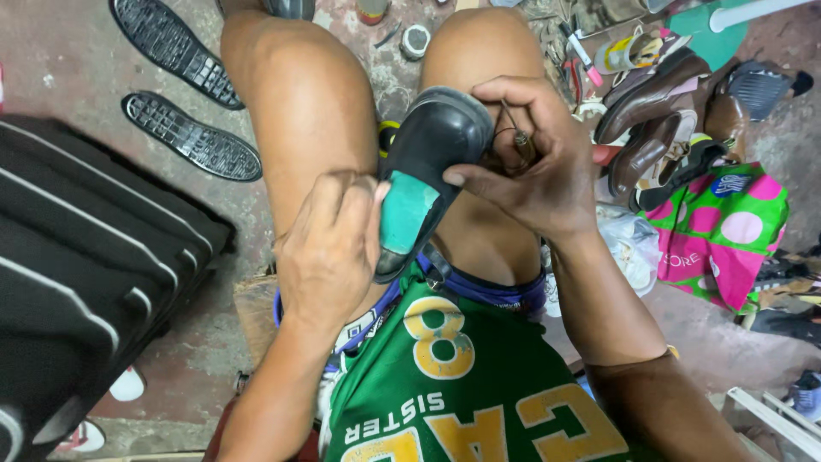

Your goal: The person sits on the floor and sews a black shoe using a needle and thread. They repeatedly pass the needle through the shoe's sole and upper, pulling the thread tight to secure the stitching.

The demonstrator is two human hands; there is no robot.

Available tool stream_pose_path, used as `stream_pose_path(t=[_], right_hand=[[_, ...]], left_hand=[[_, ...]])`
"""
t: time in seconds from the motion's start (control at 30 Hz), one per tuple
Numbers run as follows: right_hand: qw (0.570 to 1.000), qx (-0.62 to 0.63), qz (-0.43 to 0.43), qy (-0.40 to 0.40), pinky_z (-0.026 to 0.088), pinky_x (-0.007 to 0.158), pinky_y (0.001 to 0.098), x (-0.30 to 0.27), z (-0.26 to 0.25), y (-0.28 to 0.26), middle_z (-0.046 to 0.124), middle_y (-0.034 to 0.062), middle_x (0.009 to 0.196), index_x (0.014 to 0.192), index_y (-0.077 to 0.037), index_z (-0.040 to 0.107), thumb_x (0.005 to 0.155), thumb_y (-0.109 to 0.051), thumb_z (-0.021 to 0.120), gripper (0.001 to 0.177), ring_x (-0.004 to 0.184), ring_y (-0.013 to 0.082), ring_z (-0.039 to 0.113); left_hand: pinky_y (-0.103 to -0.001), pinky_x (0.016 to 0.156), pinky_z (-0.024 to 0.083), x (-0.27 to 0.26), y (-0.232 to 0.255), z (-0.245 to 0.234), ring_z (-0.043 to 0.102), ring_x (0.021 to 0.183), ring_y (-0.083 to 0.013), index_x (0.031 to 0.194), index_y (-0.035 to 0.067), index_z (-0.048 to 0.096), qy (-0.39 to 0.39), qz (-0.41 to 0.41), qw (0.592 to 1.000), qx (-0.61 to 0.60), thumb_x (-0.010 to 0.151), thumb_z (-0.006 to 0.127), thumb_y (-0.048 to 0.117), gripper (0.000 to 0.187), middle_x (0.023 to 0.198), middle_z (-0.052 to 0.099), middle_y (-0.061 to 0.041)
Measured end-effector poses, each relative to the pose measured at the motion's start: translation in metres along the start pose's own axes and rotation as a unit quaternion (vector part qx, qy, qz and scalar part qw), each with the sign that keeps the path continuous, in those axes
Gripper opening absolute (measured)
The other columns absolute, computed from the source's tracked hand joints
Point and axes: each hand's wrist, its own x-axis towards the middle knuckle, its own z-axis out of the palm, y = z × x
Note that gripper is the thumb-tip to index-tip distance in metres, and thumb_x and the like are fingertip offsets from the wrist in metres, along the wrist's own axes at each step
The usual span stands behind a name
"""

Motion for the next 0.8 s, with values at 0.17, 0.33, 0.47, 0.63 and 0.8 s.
stream_pose_path(t=[0.17, 0.33, 0.47, 0.63, 0.8], right_hand=[[1.000, 0.020, 0.012, -0.001, 0.025, 0.058, 0.0165, -0.006, 0.000, 0.003, 0.040, -0.0075, 0.078, 0.135, -0.002, 0.054, 0.085, 0.003, 0.095, 0.065, 0.065, 0.0009, 0.032], [0.999, 0.031, 0.015, 0.007, 0.028, 0.057, 0.0154, -0.007, 0.004, 0.003, 0.049, -0.0069, 0.079, 0.135, -0.002, 0.053, 0.088, 0.004, 0.092, 0.062, 0.064, -0.0011, 0.038], [1.000, 0.030, 0.005, 0.002, 0.032, 0.058, 0.0145, -0.006, 0.010, 0.003, 0.058, -0.0043, 0.081, 0.132, -0.002, 0.053, 0.090, 0.003, 0.092, 0.058, 0.066, -0.0017, 0.045], [0.998, 0.042, 0.052, 0.012, 0.037, 0.062, 0.0169, -0.004, 0.010, -0.005, 0.063, -0.0022, 0.091, 0.128, 0.000, 0.050, 0.082, 0.003, 0.091, 0.062, 0.073, -0.0003, 0.050], [0.982, 0.156, 0.109, 0.015, 0.033, 0.064, 0.0175, -0.018, 0.005, -0.016, 0.067, 0.0003, 0.112, 0.135, -0.003, 0.047, 0.087, 0.004, 0.086, 0.062, 0.072, -0.0004, 0.040]], left_hand=[[-0.024, 0.051, 0.039, -0.041, -0.019, -0.011, 0.049, 0.060, -0.0048, 0.087, 0.010, 0.053, -0.075, -0.289, 0.848, -0.438, 0.104, 0.058, 0.013, 0.018, 0.087, 0.059, 0.005], [-0.024, 0.057, 0.024, -0.078, -0.049, -0.023, 0.028, 0.065, -0.0033, 0.072, 0.014, 0.035, 0.032, -0.308, 0.878, -0.366, 0.105, 0.068, 0.006, 0.047, 0.071, 0.036, 0.008], [-0.023, 0.049, 0.023, -0.092, -0.071, -0.014, 0.030, 0.055, -0.0027, 0.070, 0.016, 0.034, 0.083, -0.422, 0.771, -0.469, 0.103, 0.066, 0.007, 0.046, 0.062, 0.037, 0.008], [-0.022, 0.050, 0.025, -0.090, -0.077, -0.016, 0.031, 0.055, -0.0032, 0.072, 0.016, 0.036, 0.098, -0.398, 0.756, -0.510, 0.104, 0.066, 0.007, 0.045, 0.062, 0.039, 0.006], [-0.022, 0.051, 0.029, -0.069, -0.063, -0.022, 0.036, 0.057, -0.0051, 0.077, 0.013, 0.038, 0.070, -0.355, 0.830, -0.424, 0.107, 0.062, 0.010, 0.039, 0.069, 0.044, 0.002]])
